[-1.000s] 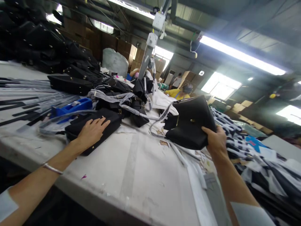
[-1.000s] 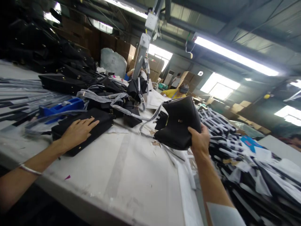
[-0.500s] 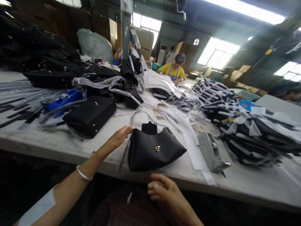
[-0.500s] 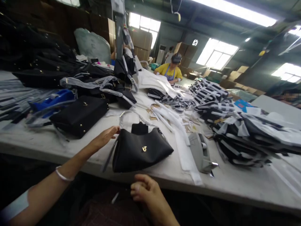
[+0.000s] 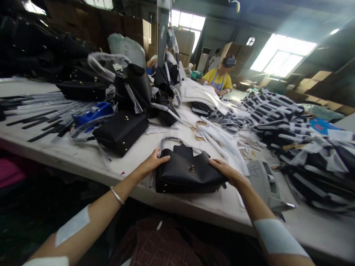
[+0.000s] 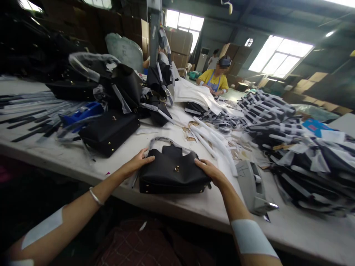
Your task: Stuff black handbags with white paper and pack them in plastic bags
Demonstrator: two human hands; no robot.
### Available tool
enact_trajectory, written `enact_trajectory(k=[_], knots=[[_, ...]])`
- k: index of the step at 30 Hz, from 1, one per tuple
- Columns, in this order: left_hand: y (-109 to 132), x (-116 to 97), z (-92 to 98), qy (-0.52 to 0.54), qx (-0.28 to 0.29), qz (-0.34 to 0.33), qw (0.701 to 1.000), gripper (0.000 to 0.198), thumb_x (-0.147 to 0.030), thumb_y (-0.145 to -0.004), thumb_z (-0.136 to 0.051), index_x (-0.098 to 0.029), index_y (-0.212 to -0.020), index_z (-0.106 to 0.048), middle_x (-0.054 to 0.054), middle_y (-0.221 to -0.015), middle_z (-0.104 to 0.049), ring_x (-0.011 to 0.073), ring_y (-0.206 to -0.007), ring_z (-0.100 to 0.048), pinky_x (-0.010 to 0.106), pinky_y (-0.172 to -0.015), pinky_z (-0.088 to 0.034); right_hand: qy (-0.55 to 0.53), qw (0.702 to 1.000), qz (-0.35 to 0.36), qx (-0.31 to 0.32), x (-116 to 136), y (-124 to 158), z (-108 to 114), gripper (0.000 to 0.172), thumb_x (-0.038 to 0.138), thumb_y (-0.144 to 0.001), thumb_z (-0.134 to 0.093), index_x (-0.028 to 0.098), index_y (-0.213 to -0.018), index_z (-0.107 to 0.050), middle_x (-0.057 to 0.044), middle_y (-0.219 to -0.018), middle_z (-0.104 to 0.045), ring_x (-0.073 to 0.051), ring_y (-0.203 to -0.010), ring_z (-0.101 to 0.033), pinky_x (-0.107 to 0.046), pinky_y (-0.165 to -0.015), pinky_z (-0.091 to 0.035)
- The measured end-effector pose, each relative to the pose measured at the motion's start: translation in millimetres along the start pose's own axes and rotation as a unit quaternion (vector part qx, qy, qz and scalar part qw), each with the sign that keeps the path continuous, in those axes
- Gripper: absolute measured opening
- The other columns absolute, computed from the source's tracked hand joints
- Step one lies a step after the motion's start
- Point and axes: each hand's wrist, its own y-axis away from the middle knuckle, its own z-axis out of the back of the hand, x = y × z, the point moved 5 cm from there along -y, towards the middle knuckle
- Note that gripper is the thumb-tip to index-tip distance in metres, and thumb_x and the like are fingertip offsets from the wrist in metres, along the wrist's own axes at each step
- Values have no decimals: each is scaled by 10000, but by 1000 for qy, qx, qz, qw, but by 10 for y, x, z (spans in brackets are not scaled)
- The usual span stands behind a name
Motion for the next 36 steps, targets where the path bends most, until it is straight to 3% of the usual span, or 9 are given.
enact_trajectory(k=[6,12,19,21,24,27,30,32,36], knots=[[7,-232,-197,94,48,-72,992,1151,-394,-610,-889,-224,-1538,-231,168,-1389,-539,333,-1274,-538,483,-1096,-414,-143,989,-22,-7,-109,64,-65,710,433,-680,-835,137,-1278,-594,-112,-970,-759,-235,-794,-734,-286,-665,-593],[72,-807,-183,75,80,-316,943,1063,-340,-697,-823,-290,-1548,-187,112,-1397,-537,281,-1267,-543,442,-1085,-420,-206,952,188,-127,169,421,285,935,442,-623,-869,255,-1438,-451,-62,-1107,-728,-271,-954,-710,-380,-815,-598],[137,-592,-140,-124,73,-382,913,838,-290,-805,-725,-265,-1522,-292,141,-1348,-565,279,-1227,-584,490,-1044,-461,-135,946,247,-162,-391,519,208,771,456,-686,-824,242,-1353,-502,-129,-1366,-593,-308,-1279,-545,-528,-1108,-393],[354,-613,-126,-176,-8,-450,875,776,-243,-830,-701,-261,-1508,-323,148,-1402,-526,275,-1250,-566,485,-1044,-470,-131,945,247,-168,-493,554,209,731,452,-710,-809,245,-1341,-504,-130,-1360,-590,-301,-1267,-552,-524,-1100,-402],[835,-762,-161,-241,-175,-573,764,680,-143,-839,-673,-236,-1458,-407,133,-1366,-551,256,-1251,-550,457,-1051,-472,-69,937,270,-211,-431,678,254,773,469,-715,-803,231,-1374,-478,-140,-1349,-582,-306,-1238,-567,-539,-1073,-427],[1165,-881,-499,-333,-114,-659,664,591,-90,-856,-631,-222,-1408,-466,99,-1265,-628,227,-1241,-562,397,-1050,-480,33,885,328,-330,-237,931,278,771,457,-747,-786,208,-1403,-467,-145,-1348,-567,-304,-1218,-572,-540,-1055,-438],[1127,-898,-899,-477,-27,-624,619,482,-140,-900,-579,-175,-1375,-504,120,-1318,-618,256,-1311,-516,432,-1120,-407,82,821,377,-420,-103,1233,146,496,423,-802,-744,179,-1216,-623,-122,-1164,-663,-273,-1069,-635,-476,-985,-486],[987,-897,-1064,-548,-31,-573,608,433,-156,-914,-559,-134,-1346,-530,137,-1259,-644,268,-1255,-555,455,-1125,-385,66,852,346,-389,-102,1307,-33,307,444,-846,-689,184,-1008,-700,-79,-936,-714,-230,-865,-672,-397,-854,-536],[838,-870,-1181,-574,-44,-550,604,346,-143,-937,-520,-134,-1279,-572,76,-985,-688,222,-1006,-633,468,-1101,-390,-30,980,155,-124,-234,1146,-626,413,571,-864,-610,178,-818,-727,-41,-673,-699,-171,-554,-640,-273,-535,-492]])
